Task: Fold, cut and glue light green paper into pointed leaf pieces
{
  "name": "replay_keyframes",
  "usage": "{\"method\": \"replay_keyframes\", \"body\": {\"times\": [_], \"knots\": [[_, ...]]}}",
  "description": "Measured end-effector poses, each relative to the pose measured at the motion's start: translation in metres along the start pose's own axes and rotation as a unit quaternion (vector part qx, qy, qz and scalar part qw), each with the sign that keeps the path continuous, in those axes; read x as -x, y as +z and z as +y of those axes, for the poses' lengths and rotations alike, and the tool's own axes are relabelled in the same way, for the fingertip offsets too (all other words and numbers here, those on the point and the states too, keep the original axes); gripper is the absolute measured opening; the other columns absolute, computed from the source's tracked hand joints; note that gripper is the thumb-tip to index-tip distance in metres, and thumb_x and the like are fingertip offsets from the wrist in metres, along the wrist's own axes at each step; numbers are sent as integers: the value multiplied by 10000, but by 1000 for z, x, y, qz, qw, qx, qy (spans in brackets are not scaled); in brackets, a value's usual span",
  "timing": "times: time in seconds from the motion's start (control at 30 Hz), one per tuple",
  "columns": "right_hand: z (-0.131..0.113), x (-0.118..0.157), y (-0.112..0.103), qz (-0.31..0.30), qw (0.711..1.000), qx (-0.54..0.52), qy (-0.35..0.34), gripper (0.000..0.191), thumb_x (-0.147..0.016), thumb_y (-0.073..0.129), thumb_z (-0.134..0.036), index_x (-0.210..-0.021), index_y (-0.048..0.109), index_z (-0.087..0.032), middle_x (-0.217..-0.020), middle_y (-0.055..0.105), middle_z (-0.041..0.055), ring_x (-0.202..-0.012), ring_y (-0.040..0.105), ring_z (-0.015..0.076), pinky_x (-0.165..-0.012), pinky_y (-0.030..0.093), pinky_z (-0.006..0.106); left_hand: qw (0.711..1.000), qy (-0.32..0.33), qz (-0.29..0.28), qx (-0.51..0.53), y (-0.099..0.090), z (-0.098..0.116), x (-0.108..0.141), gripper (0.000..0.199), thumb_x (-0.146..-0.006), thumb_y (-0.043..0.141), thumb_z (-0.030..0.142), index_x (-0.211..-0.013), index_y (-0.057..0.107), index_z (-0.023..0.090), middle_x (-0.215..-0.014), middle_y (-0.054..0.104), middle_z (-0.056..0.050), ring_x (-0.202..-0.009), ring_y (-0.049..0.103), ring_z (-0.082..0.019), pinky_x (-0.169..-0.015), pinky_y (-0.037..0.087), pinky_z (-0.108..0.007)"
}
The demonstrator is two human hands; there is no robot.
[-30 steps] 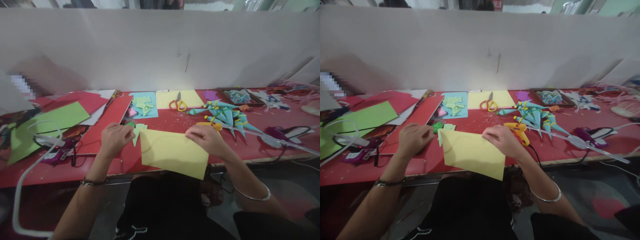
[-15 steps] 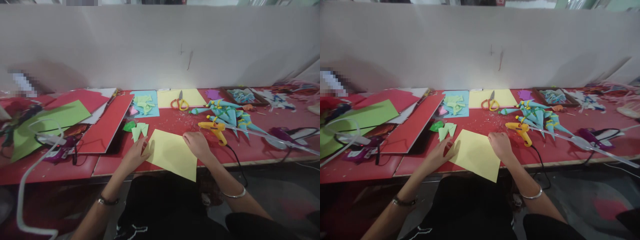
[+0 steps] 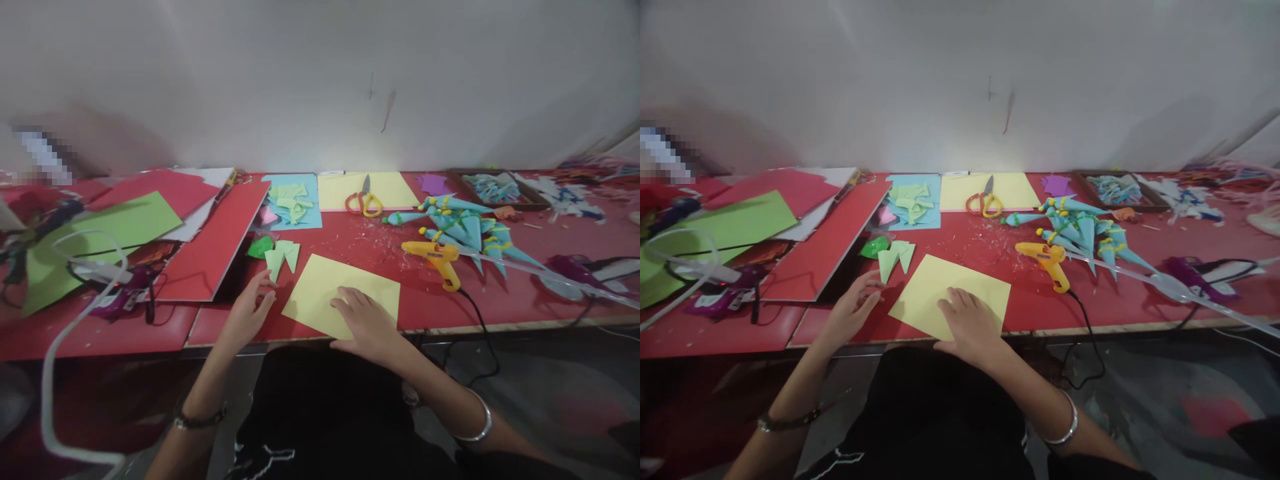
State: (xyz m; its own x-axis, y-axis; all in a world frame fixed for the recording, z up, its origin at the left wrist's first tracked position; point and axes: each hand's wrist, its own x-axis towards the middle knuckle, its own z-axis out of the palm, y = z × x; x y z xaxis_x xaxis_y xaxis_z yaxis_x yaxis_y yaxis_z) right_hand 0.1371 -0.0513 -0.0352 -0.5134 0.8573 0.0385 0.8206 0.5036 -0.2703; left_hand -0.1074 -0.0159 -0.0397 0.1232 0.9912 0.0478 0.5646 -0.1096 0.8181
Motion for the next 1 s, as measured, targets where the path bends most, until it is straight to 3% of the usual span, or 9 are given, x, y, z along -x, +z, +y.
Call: {"method": "replay_keyframes", "body": {"times": [0.3, 0.4, 0.5, 0.6, 0.73, 0.87, 1.0], "knots": [[6, -4, -18, -42, 998, -43, -5, 608, -653, 631, -522, -1137, 527, -169, -1258, 456, 144, -1167, 401, 279, -932, 360, 395, 1000, 7, -8, 14, -1, 1, 2, 421, -810, 411, 377, -1178, 390, 173, -958, 544, -53, -785, 583, -143, -724, 474, -297], [9, -5, -23, -46, 998, -48, -23, 497, -719, 581, -487, -1095, 560, -163, -1234, 478, 147, -1129, 434, 271, -894, 374, 375, 1000, 11, -10, 20, 0, 3, 2, 422, -815, 411, 369, -1188, 382, 173, -965, 547, -54, -821, 580, -145, -749, 471, -300], [11, -7, -31, -58, 996, -47, -43, 260, -851, 428, -340, -923, 614, -173, -1029, 590, 102, -959, 531, 205, -768, 397, 295, 1000, 18, -3, 12, 0, 8, 3, 400, -819, 408, 354, -1172, 394, 166, -961, 554, -58, -809, 577, -139, -736, 475, -293], [14, -8, -43, -62, 998, -30, -3, 310, -896, 321, -240, -761, 594, -179, -781, 615, 44, -742, 559, 151, -629, 357, 243, 999, 41, 18, -11, -1, 19, 3, 374, -823, 407, 338, -1157, 409, 168, -967, 556, -65, -824, 567, -140, -727, 482, -287], [21, -3, -66, 23, 997, -47, 49, 288, -891, 347, -265, -711, 551, -172, -696, 594, 31, -652, 538, 143, -571, 324, 235, 991, 105, 40, -76, -8, 41, -5, 387, -828, 423, 321, -1190, 402, 183, -1068, 532, -86, -962, 540, -172, -825, 460, -333], [25, 11, -92, 152, 981, -120, -2, 248, -888, 364, -276, -758, 547, -172, -715, 600, 33, -659, 539, 131, -597, 360, 225, 969, 183, 47, -159, -12, 67, -23, 425, -835, 436, 322, -1237, 368, 201, -1229, 463, -102, -1162, 424, -214, -953, 373, -396], [23, 23, -106, 249, 958, -139, -16, 232, -871, 404, -265, -677, 500, -180, -585, 510, -12, -536, 464, 98, -519, 341, 208, 946, 234, 75, -211, -7, 86, -46, 452, -823, 458, 322, -1239, 376, 166, -1252, 465, -132, -1184, 406, -248, -956, 353, -413]]}}
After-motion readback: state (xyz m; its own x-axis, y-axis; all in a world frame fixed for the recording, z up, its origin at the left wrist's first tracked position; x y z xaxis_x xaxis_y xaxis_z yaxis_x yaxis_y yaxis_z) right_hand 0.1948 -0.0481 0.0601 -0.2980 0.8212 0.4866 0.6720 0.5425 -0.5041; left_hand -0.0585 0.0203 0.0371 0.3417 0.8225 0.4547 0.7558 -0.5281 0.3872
